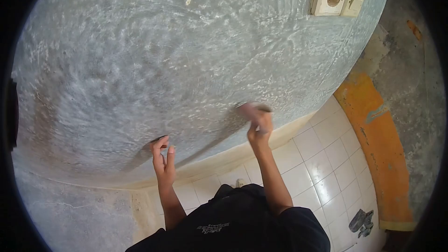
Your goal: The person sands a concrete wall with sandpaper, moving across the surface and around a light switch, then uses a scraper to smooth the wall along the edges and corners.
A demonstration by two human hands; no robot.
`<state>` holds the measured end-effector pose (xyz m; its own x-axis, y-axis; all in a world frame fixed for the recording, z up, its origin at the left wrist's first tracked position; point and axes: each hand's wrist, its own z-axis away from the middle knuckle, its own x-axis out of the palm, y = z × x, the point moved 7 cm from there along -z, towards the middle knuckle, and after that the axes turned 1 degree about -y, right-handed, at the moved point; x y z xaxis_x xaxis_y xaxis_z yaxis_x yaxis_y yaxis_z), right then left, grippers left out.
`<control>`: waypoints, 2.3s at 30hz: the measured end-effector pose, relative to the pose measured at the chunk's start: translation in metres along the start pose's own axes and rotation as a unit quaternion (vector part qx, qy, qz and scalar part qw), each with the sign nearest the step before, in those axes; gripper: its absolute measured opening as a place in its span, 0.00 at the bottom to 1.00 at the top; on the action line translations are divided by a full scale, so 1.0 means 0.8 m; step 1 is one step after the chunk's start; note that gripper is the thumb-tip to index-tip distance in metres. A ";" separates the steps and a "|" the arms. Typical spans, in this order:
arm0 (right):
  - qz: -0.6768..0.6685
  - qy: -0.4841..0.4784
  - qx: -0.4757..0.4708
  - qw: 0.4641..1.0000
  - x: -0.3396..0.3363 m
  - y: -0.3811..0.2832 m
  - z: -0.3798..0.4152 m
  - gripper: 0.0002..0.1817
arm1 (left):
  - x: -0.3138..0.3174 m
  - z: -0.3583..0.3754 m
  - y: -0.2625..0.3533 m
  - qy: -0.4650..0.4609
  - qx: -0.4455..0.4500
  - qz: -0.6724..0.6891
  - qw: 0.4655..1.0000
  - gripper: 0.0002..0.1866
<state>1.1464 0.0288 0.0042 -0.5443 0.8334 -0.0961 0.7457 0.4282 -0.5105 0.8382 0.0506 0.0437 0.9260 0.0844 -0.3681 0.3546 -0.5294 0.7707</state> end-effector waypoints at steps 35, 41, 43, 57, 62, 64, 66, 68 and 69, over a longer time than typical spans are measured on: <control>-0.067 0.058 0.177 0.980 -0.037 0.101 0.042 0.17 | 0.005 0.000 0.010 0.016 0.014 -0.024 0.999 0.13; -0.065 -0.095 0.119 0.986 -0.010 0.058 0.067 0.12 | 0.002 0.001 0.005 0.030 0.003 -0.011 0.999 0.09; -0.104 -0.109 0.141 0.978 0.013 0.048 0.075 0.13 | -0.001 0.000 0.001 0.020 -0.015 0.012 1.000 0.09; -0.231 -0.056 0.372 0.897 0.078 0.034 0.227 0.27 | -0.066 -0.012 0.042 0.003 0.043 -0.138 0.989 0.11; -0.307 0.059 0.512 0.800 0.098 0.063 0.302 0.37 | -0.121 -0.012 0.061 0.091 0.062 -0.188 0.976 0.08; -0.352 0.078 0.503 0.786 0.089 0.075 0.310 0.41 | -0.138 -0.001 0.056 0.119 0.044 -0.177 0.976 0.08; -0.285 0.087 0.507 0.809 0.076 0.053 0.285 0.38 | -0.156 0.006 0.052 0.141 0.035 -0.174 0.974 0.09; -0.186 0.040 0.552 0.812 0.078 0.055 0.285 0.34 | -0.172 0.017 0.041 0.151 0.028 -0.178 0.972 0.09; -0.141 0.084 0.516 0.840 0.084 0.052 0.279 0.33 | -0.180 0.019 0.035 0.160 0.025 -0.175 0.971 0.09</control>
<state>1.0548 0.0242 -0.2142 -0.5169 0.8244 0.2307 -0.1823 0.1572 -0.9706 0.7129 0.0106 0.1103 0.7450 0.5207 -0.4170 0.6563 -0.4600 0.5981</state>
